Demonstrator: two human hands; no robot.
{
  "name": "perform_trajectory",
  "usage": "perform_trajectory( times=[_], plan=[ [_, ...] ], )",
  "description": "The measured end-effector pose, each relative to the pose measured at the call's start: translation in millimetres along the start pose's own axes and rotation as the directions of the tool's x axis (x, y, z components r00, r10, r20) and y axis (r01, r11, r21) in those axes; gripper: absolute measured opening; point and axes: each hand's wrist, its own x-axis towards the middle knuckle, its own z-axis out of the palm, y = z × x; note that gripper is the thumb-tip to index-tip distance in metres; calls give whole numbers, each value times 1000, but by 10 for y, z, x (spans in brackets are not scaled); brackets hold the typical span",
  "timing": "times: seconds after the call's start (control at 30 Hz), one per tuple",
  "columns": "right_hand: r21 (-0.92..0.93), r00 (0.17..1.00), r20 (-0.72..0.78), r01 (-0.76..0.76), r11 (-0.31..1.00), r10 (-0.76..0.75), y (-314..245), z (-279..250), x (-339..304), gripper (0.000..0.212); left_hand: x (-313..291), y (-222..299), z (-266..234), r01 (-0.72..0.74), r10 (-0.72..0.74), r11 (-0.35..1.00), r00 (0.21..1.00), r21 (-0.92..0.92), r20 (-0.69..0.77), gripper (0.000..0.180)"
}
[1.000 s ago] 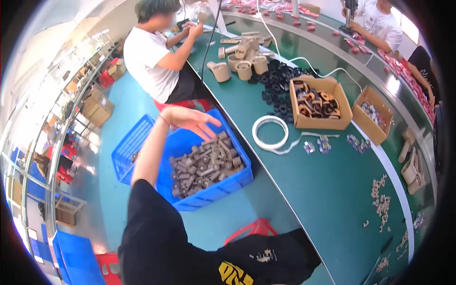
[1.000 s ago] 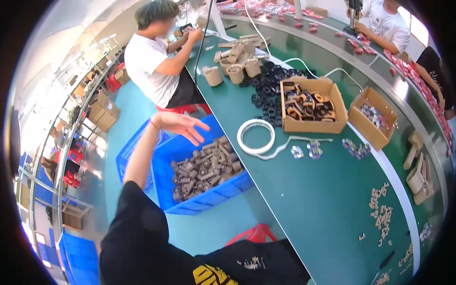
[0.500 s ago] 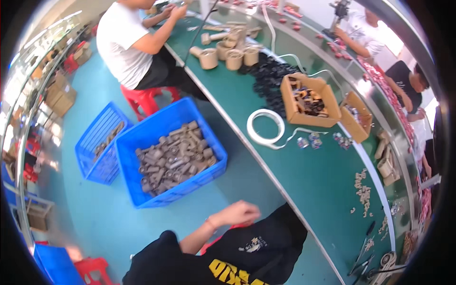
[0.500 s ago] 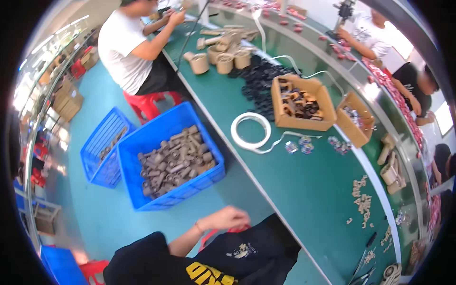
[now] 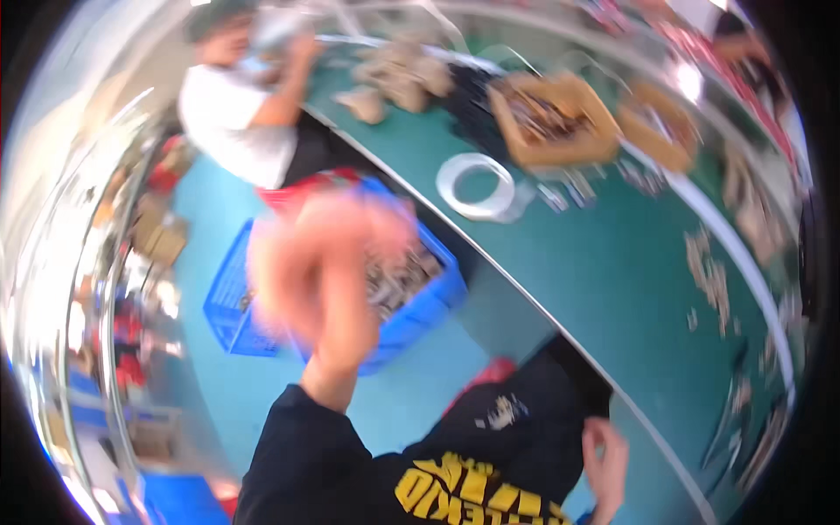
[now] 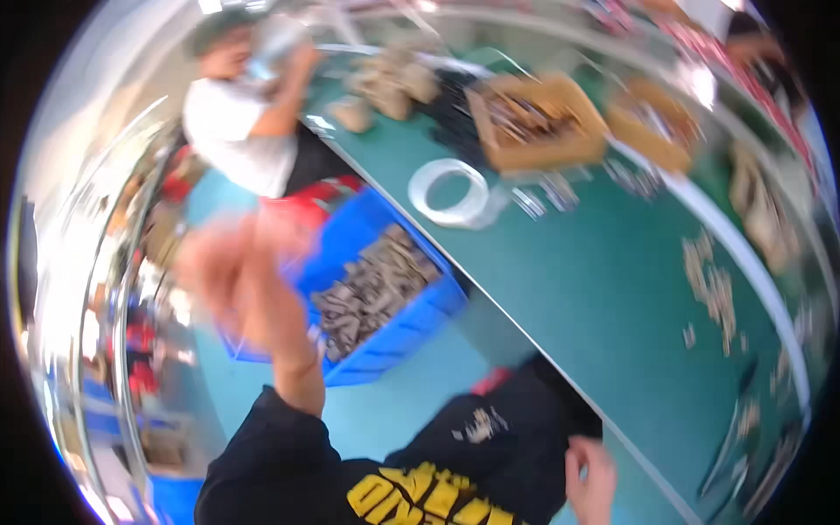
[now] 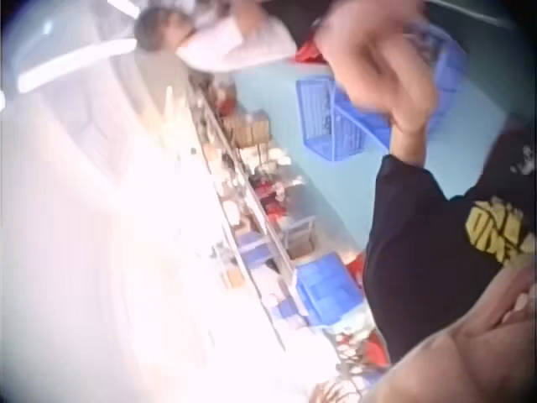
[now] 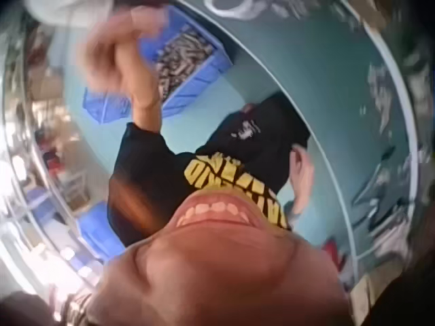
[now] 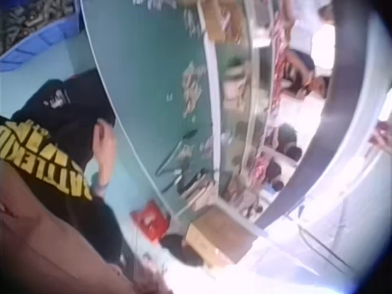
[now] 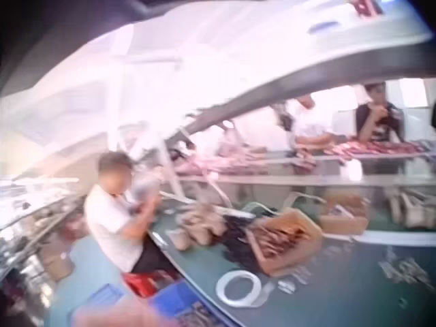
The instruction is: The recorder is assembling a handheld fan by installing internal components like the circuit board and battery, and then securing the casing with screws using an electric screwdriver.
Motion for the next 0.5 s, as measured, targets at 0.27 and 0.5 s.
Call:
perform_trajectory(
  times=[0.27, 0.5],
  plan=[
    [96, 897, -358, 313, 945, -260, -310, -516, 774, 16, -400, -372, 2225, 216, -214, 968, 427, 130, 879, 25],
    [137, 884, -451, 208, 969, -126, -447, -455, 739, 12, -303, -1442, 4795, -157, -386, 867, 387, 473, 837, 55]
  ],
)
